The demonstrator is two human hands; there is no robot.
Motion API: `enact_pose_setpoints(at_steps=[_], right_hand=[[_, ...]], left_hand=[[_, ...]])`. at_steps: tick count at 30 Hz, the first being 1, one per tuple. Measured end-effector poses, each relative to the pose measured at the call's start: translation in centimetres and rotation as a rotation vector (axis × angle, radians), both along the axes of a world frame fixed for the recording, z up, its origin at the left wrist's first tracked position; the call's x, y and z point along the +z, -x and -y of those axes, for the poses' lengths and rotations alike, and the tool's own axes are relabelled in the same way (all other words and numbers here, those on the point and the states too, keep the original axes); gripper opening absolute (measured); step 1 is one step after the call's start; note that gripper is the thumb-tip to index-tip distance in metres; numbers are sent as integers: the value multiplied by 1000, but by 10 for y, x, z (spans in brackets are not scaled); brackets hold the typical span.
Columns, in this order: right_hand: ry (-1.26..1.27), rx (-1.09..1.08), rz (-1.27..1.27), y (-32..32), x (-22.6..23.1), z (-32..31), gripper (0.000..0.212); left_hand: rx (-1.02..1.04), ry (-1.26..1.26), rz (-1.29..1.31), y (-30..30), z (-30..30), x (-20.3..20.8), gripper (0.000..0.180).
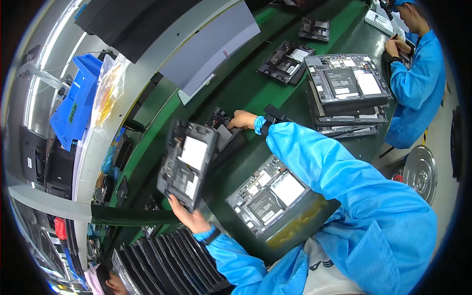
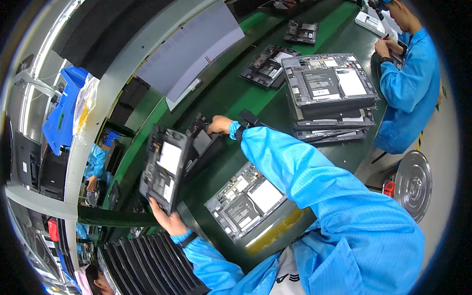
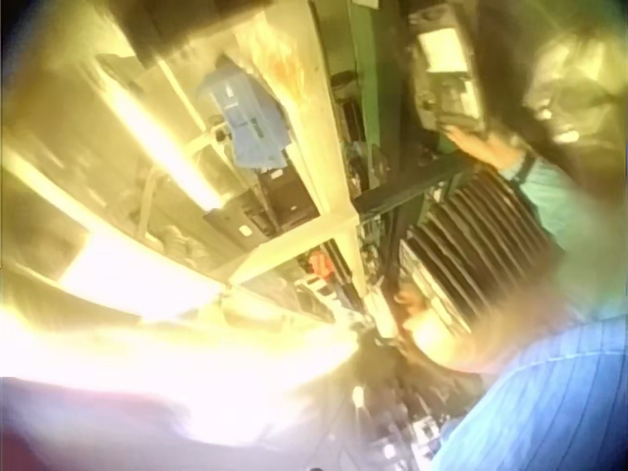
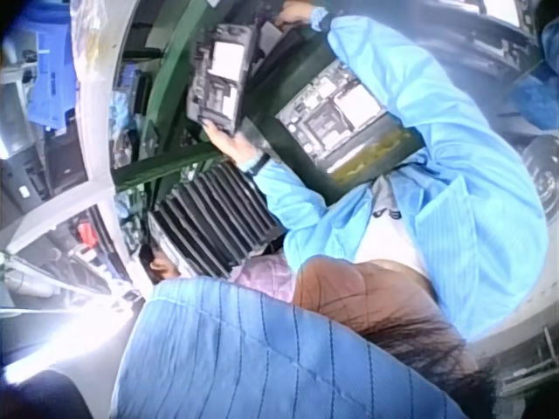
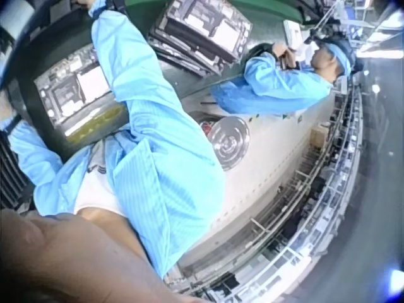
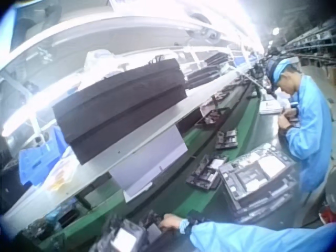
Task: The person installs internal components into a laptop chassis by hand, inserting battery packs, internal cables, and printed circuit boards, using a black alignment tool to position the parts.
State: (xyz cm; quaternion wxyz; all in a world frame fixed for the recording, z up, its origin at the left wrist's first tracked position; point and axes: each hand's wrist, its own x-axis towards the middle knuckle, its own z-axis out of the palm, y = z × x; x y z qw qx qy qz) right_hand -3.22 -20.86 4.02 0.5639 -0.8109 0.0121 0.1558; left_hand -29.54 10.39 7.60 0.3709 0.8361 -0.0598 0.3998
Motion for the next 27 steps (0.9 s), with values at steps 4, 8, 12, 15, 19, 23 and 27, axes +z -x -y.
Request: enact_pose_setpoints(at_steps=[4,8,12,15,19,23,27], right_hand=[[-215,-382,436,36,24,-4,48],[-52,-406,630,144,115,60,39],[19,-532,793,218,128,107,35],[25,-524,877,251,137,100,32],[30,-649,889,291,133,142,29],[-287,-593,772,330,145,152,25],[-602,-560,516,341,121,173,27]], left_hand=[[-328,732,-56,-96,-52,-24,86],[-308,1178,-222,-164,-66,-37,43],[-436,869,-321,-218,-20,-96,32],[-435,1242,-358,-260,-76,-146,29],[-340,1191,-480,-261,15,-106,38],[167,253,-456,-230,-21,-87,53],[-247,654,-406,-126,51,-10,61]])
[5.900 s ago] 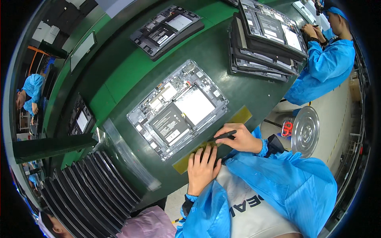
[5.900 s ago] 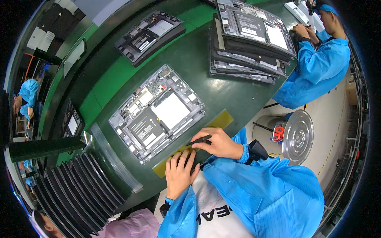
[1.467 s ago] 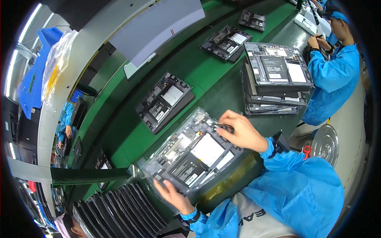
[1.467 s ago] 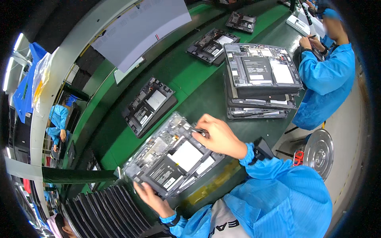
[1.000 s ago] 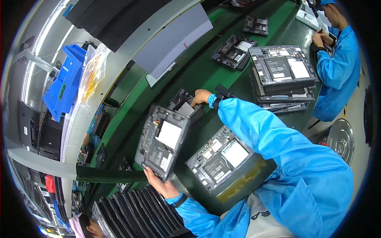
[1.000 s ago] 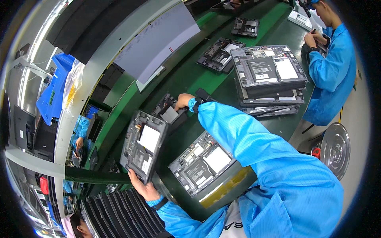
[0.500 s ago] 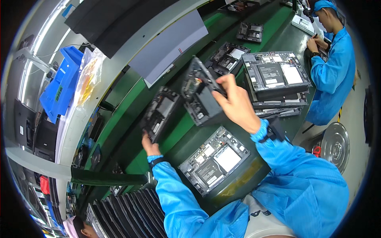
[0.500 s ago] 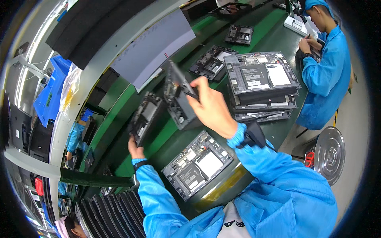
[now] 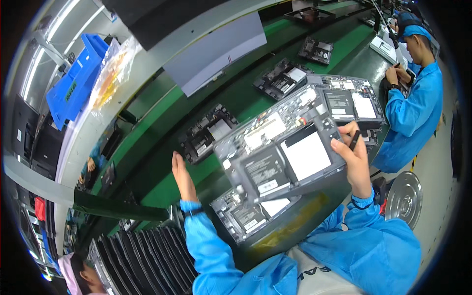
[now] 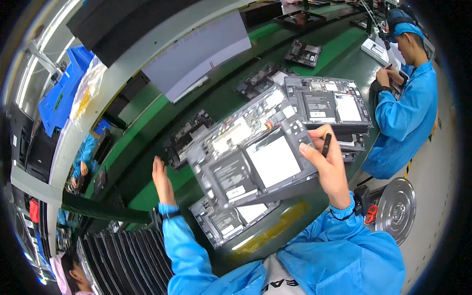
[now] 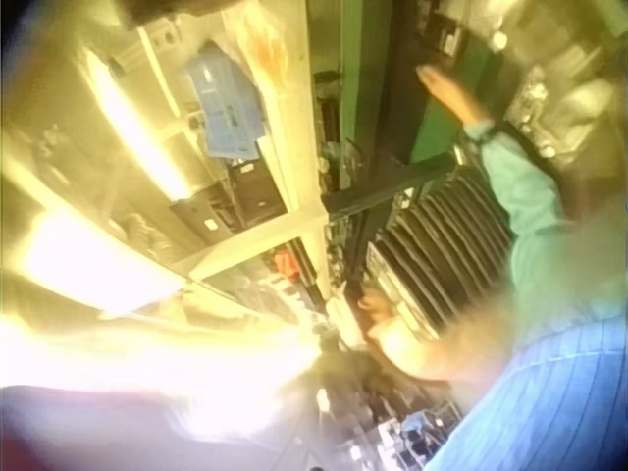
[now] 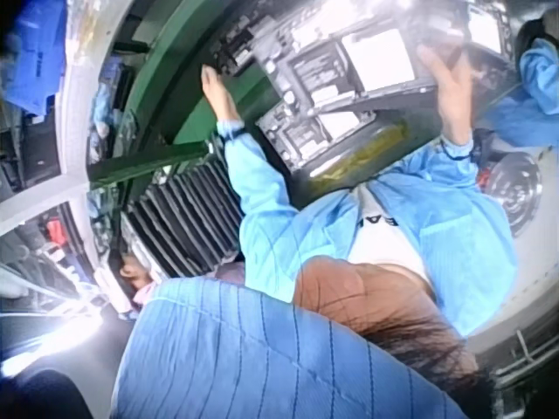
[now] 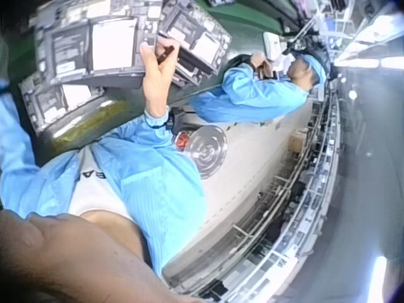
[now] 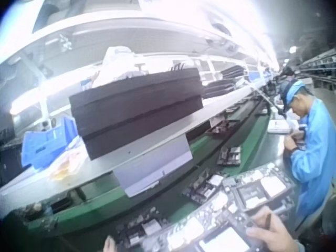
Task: The person installs internal components into a laptop chassis by hand, inserting battery packs, internal cables, and printed circuit boards, using a black alignment tool to position the parts.
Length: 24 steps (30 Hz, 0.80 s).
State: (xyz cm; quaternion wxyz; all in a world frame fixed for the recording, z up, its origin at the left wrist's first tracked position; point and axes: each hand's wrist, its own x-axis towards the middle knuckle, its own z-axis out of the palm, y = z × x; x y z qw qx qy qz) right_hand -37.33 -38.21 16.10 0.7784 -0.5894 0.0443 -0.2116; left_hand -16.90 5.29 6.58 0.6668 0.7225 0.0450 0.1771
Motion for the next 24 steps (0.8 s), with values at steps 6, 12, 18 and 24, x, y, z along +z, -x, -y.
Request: enact_pose_setpoints(at_steps=[6,12,18,24], right_hand=[[-155,299,-289,-26,-87,-51,25],[242,140,-222,-23,-125,-89,29],[576,174,-172,1,-127,-71,28],[564,112,-218,20,-119,-74,30]], left_hand=[[19,201,68,221,62,-9,73],[273,-363,-20,260,78,-63,66],[362,-61,-56,251,81,-55,57],[385,-197,-75,253,85,-49,57]])
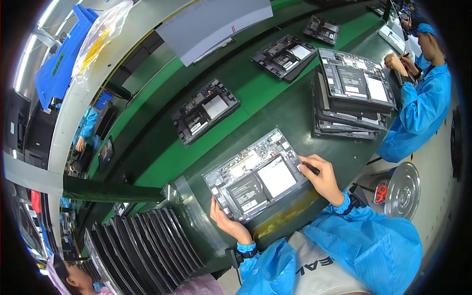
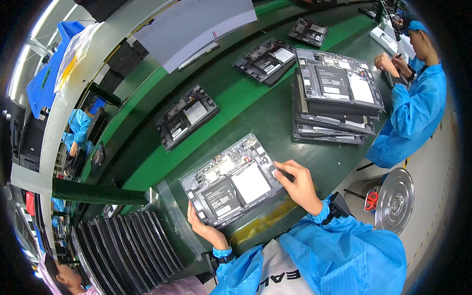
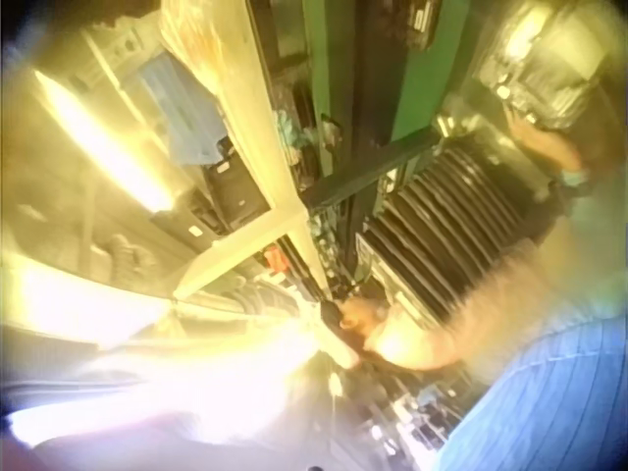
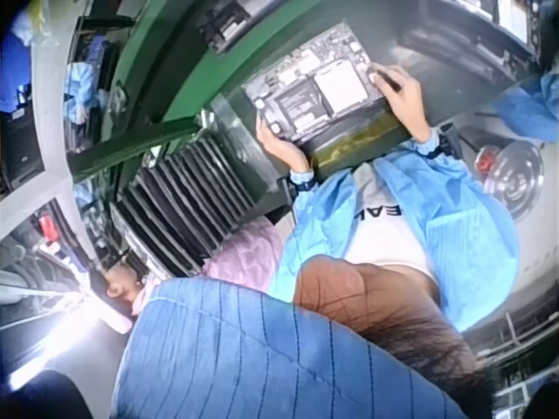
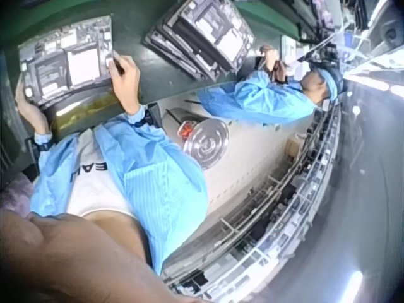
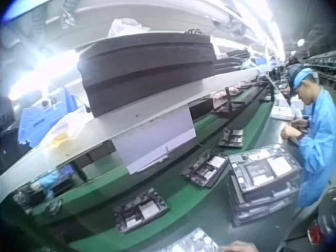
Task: The person installs internal components into a laptop chassis by hand, inserting battery packs, internal cables, and printed circuit boards, using a black alignment tool to position the parts.
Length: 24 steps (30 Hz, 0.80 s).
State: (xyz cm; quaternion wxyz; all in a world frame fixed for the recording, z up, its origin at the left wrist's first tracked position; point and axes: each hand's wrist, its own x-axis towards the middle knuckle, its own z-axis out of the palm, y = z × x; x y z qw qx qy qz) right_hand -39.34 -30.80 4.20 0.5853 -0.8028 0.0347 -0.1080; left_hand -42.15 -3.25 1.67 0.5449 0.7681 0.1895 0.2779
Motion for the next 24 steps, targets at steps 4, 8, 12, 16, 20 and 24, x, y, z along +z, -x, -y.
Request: enact_pose_setpoints(at_steps=[4,8,12,16,20,24], right_hand=[[-9,35,-104,-6,0,4,32],[30,105,-47,-27,3,6,33],[36,138,32,-35,1,8,28],[149,97,81,-28,10,18,20],[153,52,281,-37,49,22,26],[-71,358,90,-70,55,-2,26]], left_hand=[[-5,-208,30,21,3,9,56],[18,-146,5,29,8,5,53],[36,-112,-7,33,16,-10,53],[140,-391,-59,25,9,5,51],[-228,-675,-38,21,9,53,39],[-489,-989,-56,-19,36,49,39]])
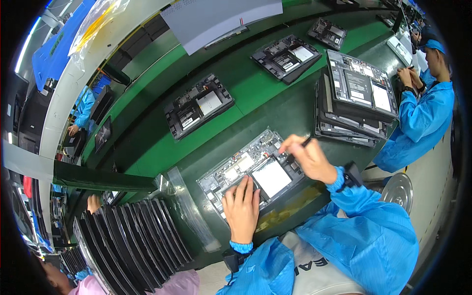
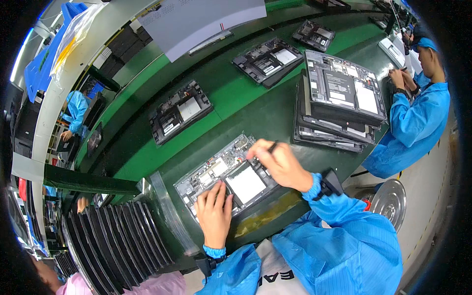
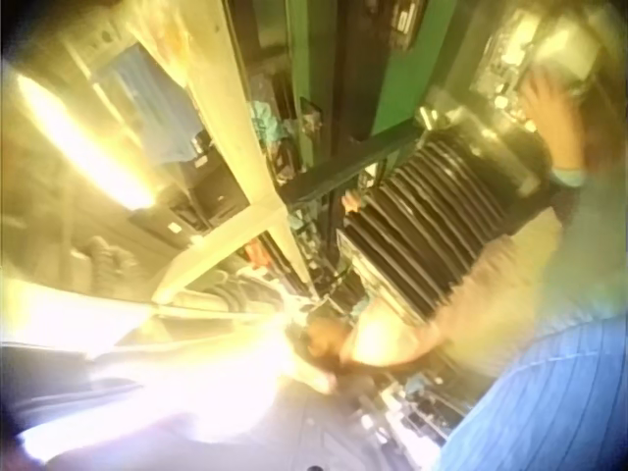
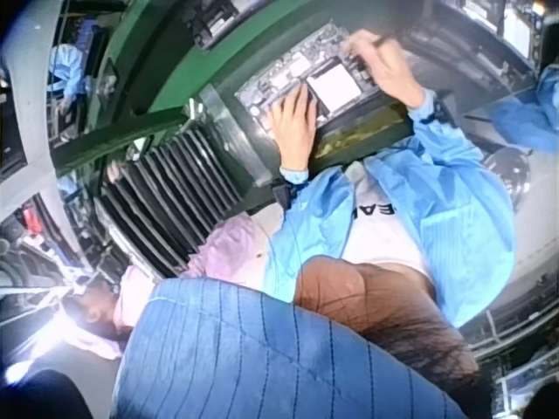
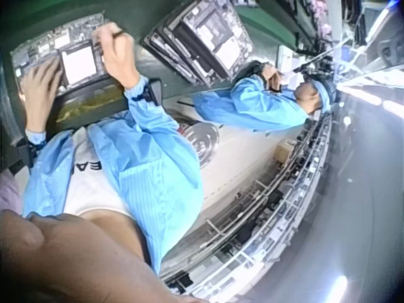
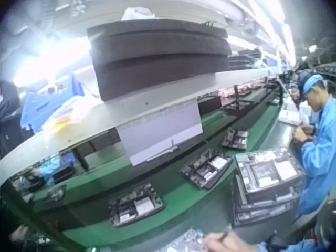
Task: The person installs internal components into a laptop chassis by hand, inserting battery packs, internal cables, and printed circuit boards, using a black alignment tool to position the parts.
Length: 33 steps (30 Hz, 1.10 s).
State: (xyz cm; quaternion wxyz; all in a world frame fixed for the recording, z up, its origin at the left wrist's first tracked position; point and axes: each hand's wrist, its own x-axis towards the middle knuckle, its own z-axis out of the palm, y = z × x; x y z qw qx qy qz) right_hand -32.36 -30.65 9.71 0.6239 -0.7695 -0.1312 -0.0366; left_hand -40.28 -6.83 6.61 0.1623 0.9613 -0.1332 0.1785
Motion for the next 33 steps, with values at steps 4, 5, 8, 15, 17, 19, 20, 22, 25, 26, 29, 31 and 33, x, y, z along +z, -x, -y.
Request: enact_pose_setpoints(at_steps=[4,5,8,15,17,19,20,22,25,26,29,31,33], right_hand=[[9,180,104,-17,-27,-9,20],[9,182,103,-20,-28,-6,20],[463,354,356,-27,-18,11,22],[549,331,506,-33,-26,-9,19],[504,331,506,-37,-33,-10,19],[459,333,506,-39,-39,-11,20],[444,321,514,-40,-41,-12,20],[430,312,518,-41,-44,-12,20],[404,310,526,-41,-47,-14,21],[406,313,533,-41,-47,-15,22],[418,315,537,-41,-48,-14,24],[427,315,535,-41,-47,-14,25],[419,319,534,-40,-46,-13,25]], left_hand=[[-69,-71,-31,-5,-5,-8,41],[-67,-70,-32,-8,-5,-7,41],[-100,-79,-20,-8,-7,-8,41],[-132,-62,-6,-11,-8,-11,42],[-131,-60,-11,-11,-9,-11,42],[-126,-73,0,-12,-8,-12,42],[-126,-71,-4,-12,-8,-13,42],[-125,-52,1,-12,-8,-15,42],[-135,-61,17,-14,-9,-14,39],[-139,-46,15,-16,-8,-12,39],[-142,-41,28,-15,-8,-14,39],[-144,-43,33,-15,-8,-14,38],[-142,-37,38,-14,-8,-15,38]])
